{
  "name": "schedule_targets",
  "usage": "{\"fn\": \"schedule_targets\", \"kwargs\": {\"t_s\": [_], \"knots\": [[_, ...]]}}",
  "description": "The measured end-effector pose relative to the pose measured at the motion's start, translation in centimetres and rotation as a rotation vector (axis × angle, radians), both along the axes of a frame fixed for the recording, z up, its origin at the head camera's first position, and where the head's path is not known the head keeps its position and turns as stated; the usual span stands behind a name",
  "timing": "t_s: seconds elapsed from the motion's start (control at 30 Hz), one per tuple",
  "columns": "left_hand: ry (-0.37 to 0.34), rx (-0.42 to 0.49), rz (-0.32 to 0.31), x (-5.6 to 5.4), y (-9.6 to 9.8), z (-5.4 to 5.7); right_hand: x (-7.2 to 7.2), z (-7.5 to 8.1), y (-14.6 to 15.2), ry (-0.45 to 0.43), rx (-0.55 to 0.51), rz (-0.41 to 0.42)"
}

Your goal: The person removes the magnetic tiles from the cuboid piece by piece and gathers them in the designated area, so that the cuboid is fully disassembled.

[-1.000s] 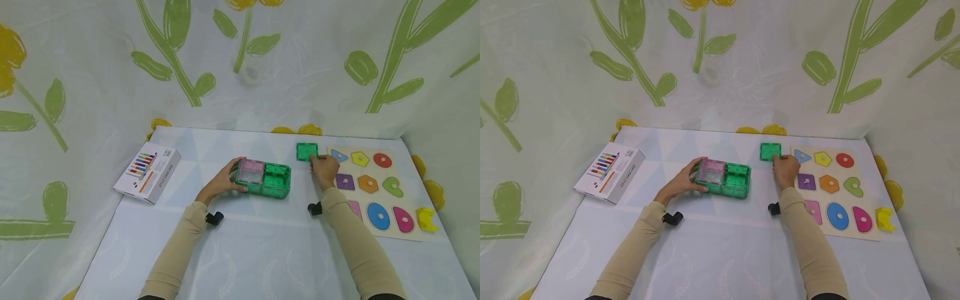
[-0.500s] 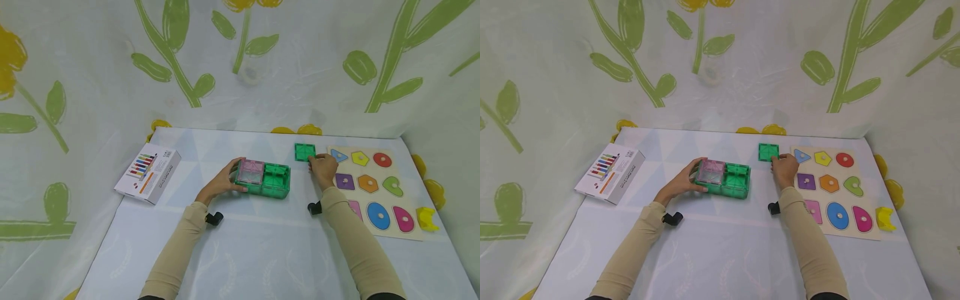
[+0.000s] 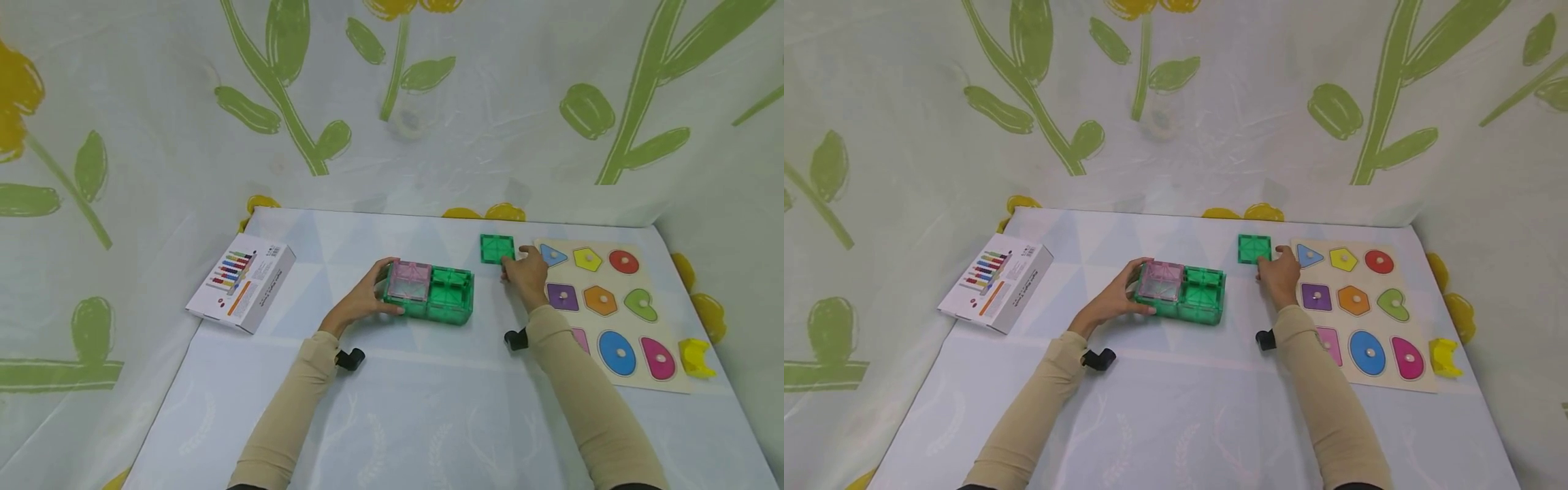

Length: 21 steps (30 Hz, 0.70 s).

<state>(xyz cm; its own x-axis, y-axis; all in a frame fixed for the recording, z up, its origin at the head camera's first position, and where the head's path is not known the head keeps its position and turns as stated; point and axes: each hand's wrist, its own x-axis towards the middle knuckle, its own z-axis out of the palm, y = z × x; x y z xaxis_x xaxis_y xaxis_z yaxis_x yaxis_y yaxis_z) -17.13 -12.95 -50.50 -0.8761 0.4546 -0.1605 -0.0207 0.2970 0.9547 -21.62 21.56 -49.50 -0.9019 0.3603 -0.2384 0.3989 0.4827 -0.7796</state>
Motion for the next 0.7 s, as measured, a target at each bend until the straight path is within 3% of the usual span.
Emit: {"fn": "schedule_targets", "kwargs": {"t_s": [0.27, 0.37, 0.53, 0.7], "knots": [[0.004, 0.006, 0.01, 0.2, 0.0, -0.1, 0.8, 0.8, -0.9, 0.081, 0.183, 0.121], [0.006, 0.011, 0.011, 0.2, 0.0, -0.2, 1.1, 1.3, -1.2, 0.073, 0.209, 0.182], [0.011, 0.007, 0.015, 0.2, -0.1, -0.3, 1.6, 2.5, -1.7, -0.009, 0.173, 0.335], [0.013, -0.009, 0.021, 0.3, -0.1, -0.1, 2.2, 3.8, -2.6, -0.131, 0.04, 0.505]]}}
